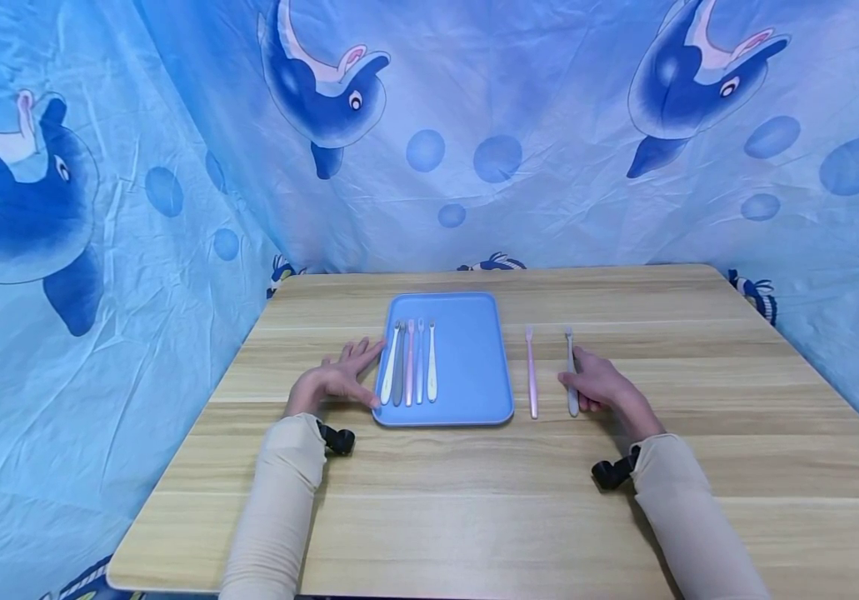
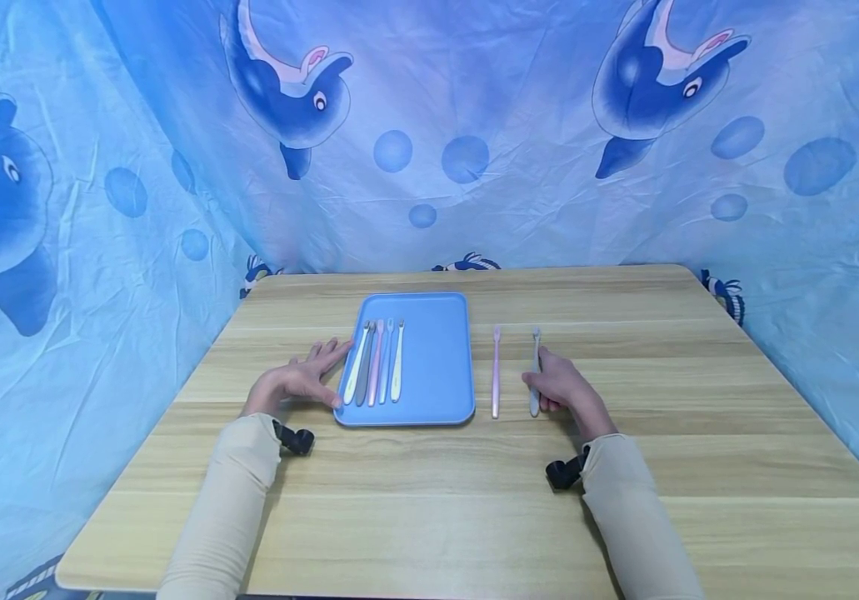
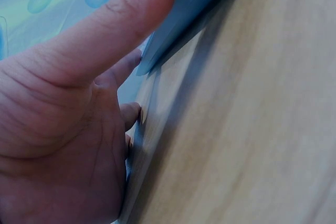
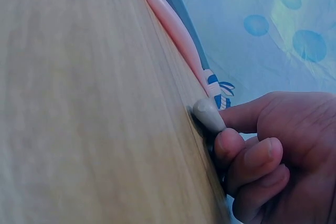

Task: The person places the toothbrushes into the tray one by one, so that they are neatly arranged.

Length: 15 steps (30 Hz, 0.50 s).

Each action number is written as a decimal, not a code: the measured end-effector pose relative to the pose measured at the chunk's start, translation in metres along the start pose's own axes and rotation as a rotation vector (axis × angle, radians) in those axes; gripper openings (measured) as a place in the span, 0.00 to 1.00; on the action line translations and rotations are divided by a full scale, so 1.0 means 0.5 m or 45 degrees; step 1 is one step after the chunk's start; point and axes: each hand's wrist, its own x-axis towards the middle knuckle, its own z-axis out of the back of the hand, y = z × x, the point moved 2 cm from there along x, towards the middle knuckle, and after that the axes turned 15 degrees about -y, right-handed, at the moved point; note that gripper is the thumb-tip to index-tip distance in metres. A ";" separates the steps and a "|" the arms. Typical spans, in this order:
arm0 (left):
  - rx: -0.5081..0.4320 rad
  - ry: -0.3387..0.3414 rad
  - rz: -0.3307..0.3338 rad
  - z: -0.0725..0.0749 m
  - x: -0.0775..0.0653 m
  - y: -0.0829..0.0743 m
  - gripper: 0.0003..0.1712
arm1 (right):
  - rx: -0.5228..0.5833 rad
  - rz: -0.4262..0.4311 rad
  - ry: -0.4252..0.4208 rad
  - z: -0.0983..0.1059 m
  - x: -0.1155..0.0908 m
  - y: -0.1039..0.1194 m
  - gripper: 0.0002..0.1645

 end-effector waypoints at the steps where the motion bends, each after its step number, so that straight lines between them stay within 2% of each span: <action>1: 0.000 0.002 -0.001 0.000 0.000 0.000 0.78 | -0.001 0.008 -0.004 0.000 0.000 0.000 0.46; 7: 0.011 0.003 0.001 0.002 -0.002 -0.002 0.78 | 0.029 0.027 -0.016 0.001 0.003 -0.006 0.36; 11: 0.007 0.001 0.000 0.002 -0.003 -0.004 0.77 | 0.092 -0.019 0.003 0.001 0.008 -0.016 0.44; 15: 0.009 0.001 0.005 0.000 -0.002 -0.004 0.76 | 0.162 -0.048 0.032 -0.001 0.012 -0.023 0.47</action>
